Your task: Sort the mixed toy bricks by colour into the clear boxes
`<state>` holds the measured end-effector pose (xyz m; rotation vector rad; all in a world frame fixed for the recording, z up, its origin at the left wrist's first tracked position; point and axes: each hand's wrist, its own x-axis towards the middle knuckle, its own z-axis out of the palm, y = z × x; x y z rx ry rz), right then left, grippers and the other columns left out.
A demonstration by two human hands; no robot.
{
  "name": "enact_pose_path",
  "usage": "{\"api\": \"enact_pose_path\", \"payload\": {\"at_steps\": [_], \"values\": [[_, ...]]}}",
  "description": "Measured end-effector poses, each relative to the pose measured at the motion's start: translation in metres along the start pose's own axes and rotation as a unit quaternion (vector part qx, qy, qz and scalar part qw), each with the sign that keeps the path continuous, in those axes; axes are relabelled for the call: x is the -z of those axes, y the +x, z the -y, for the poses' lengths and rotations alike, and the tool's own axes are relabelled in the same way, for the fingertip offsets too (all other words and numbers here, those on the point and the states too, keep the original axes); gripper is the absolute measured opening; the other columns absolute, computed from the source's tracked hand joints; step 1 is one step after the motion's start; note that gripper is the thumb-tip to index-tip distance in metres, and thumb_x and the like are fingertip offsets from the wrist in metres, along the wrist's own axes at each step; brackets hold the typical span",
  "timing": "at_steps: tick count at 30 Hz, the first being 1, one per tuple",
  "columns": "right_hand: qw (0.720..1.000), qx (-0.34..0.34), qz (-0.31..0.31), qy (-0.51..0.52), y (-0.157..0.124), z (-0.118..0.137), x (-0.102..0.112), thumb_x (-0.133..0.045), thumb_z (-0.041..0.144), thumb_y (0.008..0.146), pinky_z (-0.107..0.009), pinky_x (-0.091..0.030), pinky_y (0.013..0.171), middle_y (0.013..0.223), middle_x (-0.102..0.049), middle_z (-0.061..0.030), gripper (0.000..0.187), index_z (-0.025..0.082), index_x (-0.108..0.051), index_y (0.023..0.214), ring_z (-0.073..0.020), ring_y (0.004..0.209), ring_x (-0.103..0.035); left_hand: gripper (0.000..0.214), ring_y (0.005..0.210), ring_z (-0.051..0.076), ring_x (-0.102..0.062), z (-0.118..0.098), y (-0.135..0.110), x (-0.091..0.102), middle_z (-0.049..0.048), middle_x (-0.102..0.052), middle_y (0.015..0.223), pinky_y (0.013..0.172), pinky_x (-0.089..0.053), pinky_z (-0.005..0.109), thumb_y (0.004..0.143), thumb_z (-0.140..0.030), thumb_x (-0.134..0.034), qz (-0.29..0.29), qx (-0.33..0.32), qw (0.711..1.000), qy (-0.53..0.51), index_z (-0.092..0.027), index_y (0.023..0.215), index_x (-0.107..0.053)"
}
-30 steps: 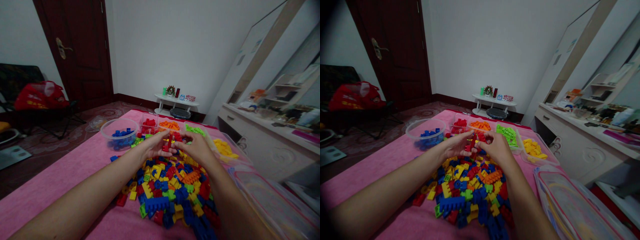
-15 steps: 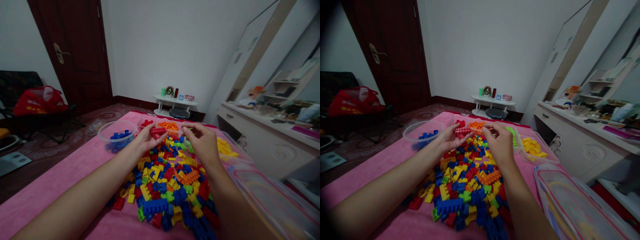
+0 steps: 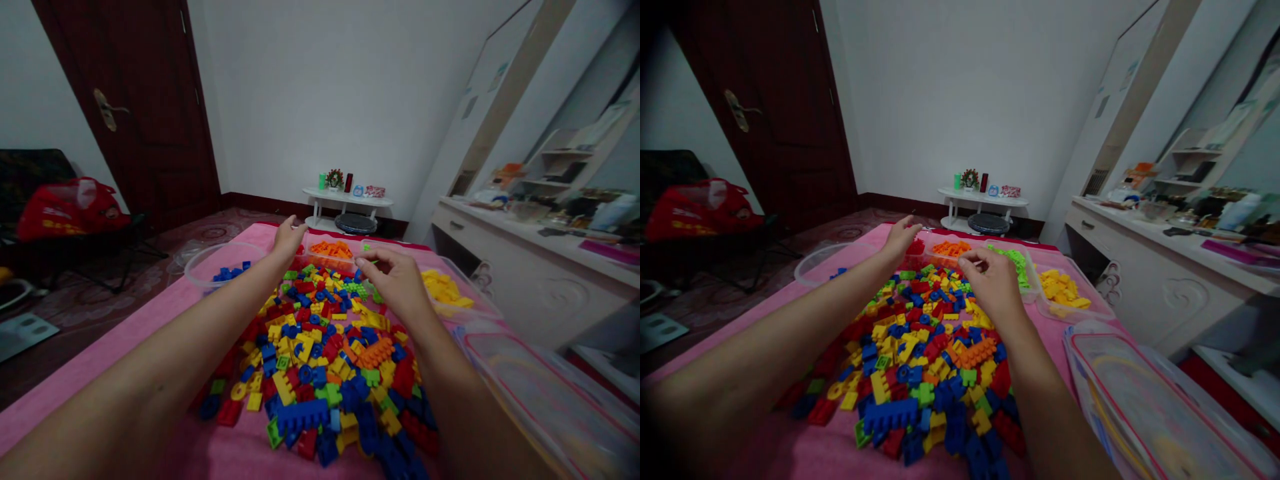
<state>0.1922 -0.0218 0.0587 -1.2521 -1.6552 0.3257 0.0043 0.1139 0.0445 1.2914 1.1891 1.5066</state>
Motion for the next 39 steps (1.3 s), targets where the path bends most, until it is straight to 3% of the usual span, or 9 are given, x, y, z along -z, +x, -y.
{"api": "enact_pose_path", "payload": {"at_steps": [3, 5, 7, 10, 17, 23, 29, 35, 39], "values": [[0.99, -0.016, 0.106, -0.087, -0.003, -0.02, -0.011, -0.059, 0.02, 0.074, -0.027, -0.046, 0.068, 0.079, -0.07, -0.0037, 0.014, 0.016, -0.07, 0.081, -0.0164, 0.072, -0.063, 0.023, 0.086, 0.016, -0.061, 0.004, -0.024, -0.008, 0.0061, -0.069, 0.093, 0.079, -0.046, 0.024, 0.074, -0.022, -0.059, 0.076, -0.119, 0.983, 0.116, -0.014, 0.093, -0.068], [0.97, -0.026, 0.177, -0.162, -0.008, -0.032, -0.02, -0.059, 0.015, 0.071, -0.027, -0.045, 0.073, 0.086, -0.071, -0.0037, 0.019, 0.018, -0.071, 0.086, -0.0175, 0.079, -0.063, 0.022, 0.077, 0.017, -0.062, 0.008, -0.04, -0.008, 0.0062, -0.07, 0.083, 0.071, -0.046, 0.024, 0.076, -0.026, -0.057, 0.18, -0.152, 0.951, 0.2, -0.014, 0.087, -0.071], [0.945, -0.033, 0.219, -0.241, -0.013, -0.042, -0.029, -0.061, 0.013, 0.069, -0.028, -0.044, 0.079, 0.096, -0.069, -0.0039, 0.027, 0.021, -0.071, 0.093, -0.019, 0.089, -0.062, 0.021, 0.071, 0.017, -0.062, 0.013, -0.054, -0.005, 0.0055, -0.071, 0.079, 0.066, -0.045, 0.025, 0.074, -0.024, -0.058, 0.246, -0.171, 0.91, 0.285, -0.015, 0.085, -0.072], [0.92, -0.021, 0.237, -0.312, -0.019, -0.052, -0.037, -0.062, 0.012, 0.068, -0.027, -0.041, 0.085, 0.107, -0.064, -0.0051, 0.033, 0.022, -0.069, 0.098, -0.02, 0.101, -0.057, 0.022, 0.074, 0.019, -0.063, 0.021, -0.068, 0.002, 0.0051, -0.072, 0.083, 0.066, -0.045, 0.025, 0.073, -0.02, -0.057, 0.274, -0.189, 0.862, 0.381, -0.019, 0.088, -0.074], [0.889, -0.032, 0.269, -0.369, -0.023, -0.043, -0.04, -0.067, 0.029, 0.072, -0.03, -0.041, 0.081, 0.103, -0.061, -0.0063, 0.036, 0.03, -0.066, 0.108, -0.0228, 0.099, -0.057, 0.031, 0.089, 0.025, -0.062, 0.028, -0.087, 0.006, 0.0084, -0.07, 0.094, 0.076, -0.046, 0.03, 0.07, -0.02, -0.06, 0.314, -0.201, 0.798, 0.473, -0.025, 0.098, -0.073], [0.876, -0.042, 0.278, -0.392, -0.023, -0.039, -0.041, -0.067, 0.026, 0.071, -0.03, -0.041, 0.074, 0.103, -0.062, -0.007, 0.032, 0.026, -0.064, 0.103, -0.0243, 0.097, -0.059, 0.031, 0.09, 0.024, -0.061, 0.028, -0.099, -0.002, 0.0076, -0.069, 0.095, 0.082, -0.045, 0.03, 0.069, -0.012, -0.056, 0.305, -0.184, 0.81, 0.466, -0.027, 0.089, -0.074], [0.881, -0.039, 0.268, -0.388, -0.022, -0.045, -0.039, -0.067, 0.02, 0.069, -0.03, -0.041, 0.073, 0.102, -0.067, -0.0054, 0.033, 0.028, -0.065, 0.102, -0.0241, 0.096, -0.06, 0.028, 0.089, 0.027, -0.062, 0.024, -0.1, 0.0, 0.0099, -0.069, 0.091, 0.081, -0.045, 0.034, 0.069, -0.015, -0.057, 0.31, -0.192, 0.786, 0.499, -0.026, 0.088, -0.075], [0.883, -0.05, 0.267, -0.382, -0.02, -0.042, -0.033, -0.075, 0.029, 0.063, -0.027, -0.037, 0.063, 0.092, -0.069, -0.0026, 0.032, 0.028, -0.065, 0.093, -0.0235, 0.088, -0.062, 0.033, 0.085, 0.024, -0.062, 0.022, -0.093, 0.005, 0.005, -0.07, 0.08, 0.077, -0.045, 0.028, 0.059, -0.009, -0.064, 0.303, -0.139, 0.806, 0.489, -0.029, 0.083, -0.075], [0.887, -0.047, 0.251, -0.385, -0.016, -0.036, -0.025, -0.075, 0.028, 0.062, -0.025, -0.035, 0.06, 0.092, -0.068, -0.0015, 0.032, 0.028, -0.066, 0.093, -0.0219, 0.086, -0.062, 0.034, 0.08, 0.025, -0.062, 0.023, -0.089, 0.008, 0.0051, -0.069, 0.075, 0.073, -0.046, 0.029, 0.053, -0.006, -0.067, 0.292, -0.14, 0.809, 0.49, -0.027, 0.078, -0.075]]}}
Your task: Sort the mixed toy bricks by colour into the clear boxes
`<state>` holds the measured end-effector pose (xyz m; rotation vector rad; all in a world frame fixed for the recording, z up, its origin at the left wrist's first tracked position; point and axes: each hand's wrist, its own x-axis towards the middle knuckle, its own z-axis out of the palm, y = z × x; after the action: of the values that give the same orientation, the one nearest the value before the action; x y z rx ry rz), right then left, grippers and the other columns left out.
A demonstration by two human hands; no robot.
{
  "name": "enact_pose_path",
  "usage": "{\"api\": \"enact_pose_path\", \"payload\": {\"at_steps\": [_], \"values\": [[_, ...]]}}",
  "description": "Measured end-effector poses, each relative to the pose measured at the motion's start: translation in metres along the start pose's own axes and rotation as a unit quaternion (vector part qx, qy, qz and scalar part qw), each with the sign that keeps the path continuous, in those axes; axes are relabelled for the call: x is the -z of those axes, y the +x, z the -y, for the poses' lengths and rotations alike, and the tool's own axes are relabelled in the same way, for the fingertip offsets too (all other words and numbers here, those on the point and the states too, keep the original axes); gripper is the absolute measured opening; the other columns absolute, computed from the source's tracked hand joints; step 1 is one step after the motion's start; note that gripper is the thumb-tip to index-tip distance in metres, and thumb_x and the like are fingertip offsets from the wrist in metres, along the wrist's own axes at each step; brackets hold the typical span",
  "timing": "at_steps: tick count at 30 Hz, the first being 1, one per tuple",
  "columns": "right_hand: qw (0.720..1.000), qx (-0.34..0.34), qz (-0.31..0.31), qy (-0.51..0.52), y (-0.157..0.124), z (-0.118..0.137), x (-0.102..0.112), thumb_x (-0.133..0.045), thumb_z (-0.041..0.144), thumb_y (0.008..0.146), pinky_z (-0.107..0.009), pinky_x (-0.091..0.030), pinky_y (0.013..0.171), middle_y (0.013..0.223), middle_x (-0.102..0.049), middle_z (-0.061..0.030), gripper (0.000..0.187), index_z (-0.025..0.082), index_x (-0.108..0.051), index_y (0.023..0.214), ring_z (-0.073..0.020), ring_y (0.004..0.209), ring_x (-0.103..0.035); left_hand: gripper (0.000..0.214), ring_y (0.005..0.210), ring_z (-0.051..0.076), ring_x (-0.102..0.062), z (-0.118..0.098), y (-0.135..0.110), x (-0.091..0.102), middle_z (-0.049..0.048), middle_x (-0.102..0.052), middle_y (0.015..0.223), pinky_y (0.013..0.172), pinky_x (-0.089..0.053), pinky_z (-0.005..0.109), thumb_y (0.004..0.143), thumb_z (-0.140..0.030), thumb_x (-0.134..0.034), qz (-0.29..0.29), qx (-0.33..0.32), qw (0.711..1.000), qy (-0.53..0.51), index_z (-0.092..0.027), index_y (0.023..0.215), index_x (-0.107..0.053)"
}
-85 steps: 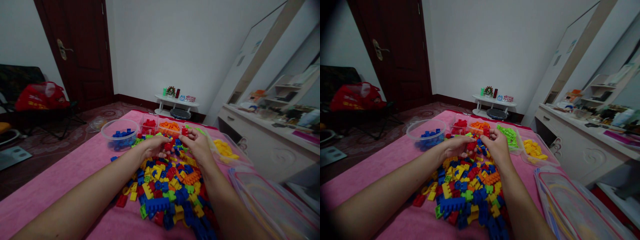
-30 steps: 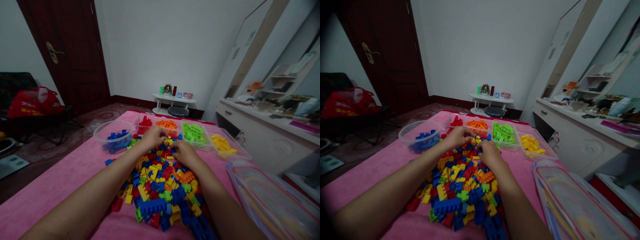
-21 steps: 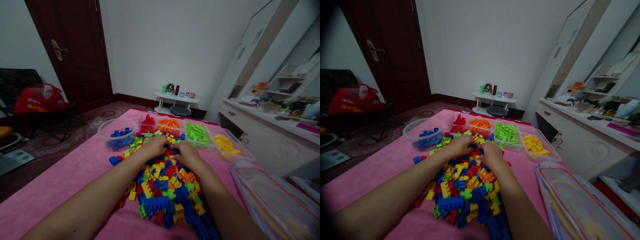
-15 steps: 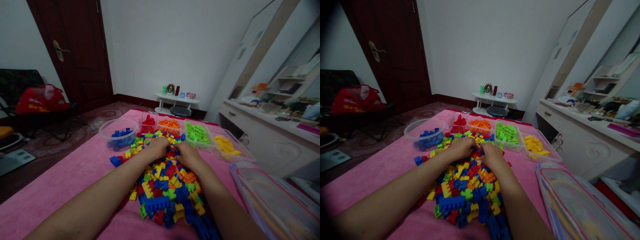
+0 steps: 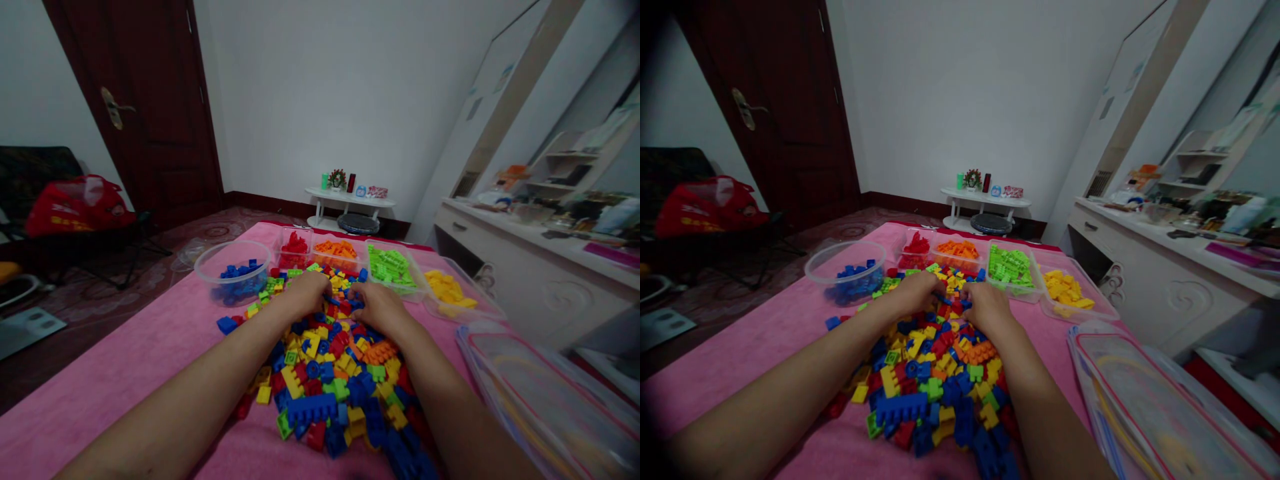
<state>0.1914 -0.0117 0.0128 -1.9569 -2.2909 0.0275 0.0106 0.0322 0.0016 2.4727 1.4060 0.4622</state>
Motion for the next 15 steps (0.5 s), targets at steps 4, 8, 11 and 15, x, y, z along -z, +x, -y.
{"api": "enact_pose_path", "payload": {"at_steps": [4, 8, 11, 15], "values": [[1.0, -0.003, -0.013, -0.027, -0.003, 0.001, 0.011, -0.072, 0.027, 0.063, -0.026, -0.034, 0.059, 0.094, -0.067, -0.0028, 0.031, 0.028, -0.066, 0.094, -0.0223, 0.085, -0.061, 0.031, 0.08, 0.027, -0.063, 0.008, 0.002, -0.002, 0.0067, -0.068, 0.076, 0.073, -0.045, 0.031, 0.053, -0.008, -0.071, -0.02, -0.004, 1.0, 0.024, -0.026, 0.078, -0.075], [0.999, -0.004, -0.043, 0.005, -0.004, 0.003, 0.019, -0.07, 0.032, 0.065, -0.026, -0.032, 0.058, 0.091, -0.066, -0.0028, 0.029, 0.026, -0.064, 0.092, -0.0205, 0.08, -0.06, 0.025, 0.073, 0.023, -0.062, 0.013, 0.006, -0.002, 0.0055, -0.067, 0.07, 0.069, -0.045, 0.029, 0.057, -0.012, -0.071, -0.038, -0.001, 0.999, -0.016, -0.024, 0.08, -0.076], [0.998, 0.0, -0.065, 0.01, -0.004, 0.003, 0.023, -0.069, 0.03, 0.065, -0.026, -0.032, 0.059, 0.086, -0.065, -0.0031, 0.028, 0.024, -0.062, 0.092, -0.0191, 0.076, -0.058, 0.027, 0.067, 0.018, -0.061, 0.013, 0.01, 0.001, 0.0048, -0.068, 0.07, 0.063, -0.045, 0.026, 0.064, -0.012, -0.065, -0.053, 0.018, 0.993, -0.106, -0.019, 0.088, -0.075], [0.995, 0.003, -0.101, -0.003, -0.006, 0.001, 0.032, -0.067, 0.026, 0.066, -0.026, -0.031, 0.06, 0.084, -0.064, -0.0037, 0.022, 0.021, -0.061, 0.087, -0.0182, 0.076, -0.056, 0.017, 0.053, 0.011, -0.054, 0.008, 0.011, 0.007, 0.0015, -0.064, 0.061, 0.051, -0.041, 0.02, 0.067, -0.016, -0.065, 0.005, 0.053, 0.945, -0.323, -0.014, 0.083, -0.073]]}}
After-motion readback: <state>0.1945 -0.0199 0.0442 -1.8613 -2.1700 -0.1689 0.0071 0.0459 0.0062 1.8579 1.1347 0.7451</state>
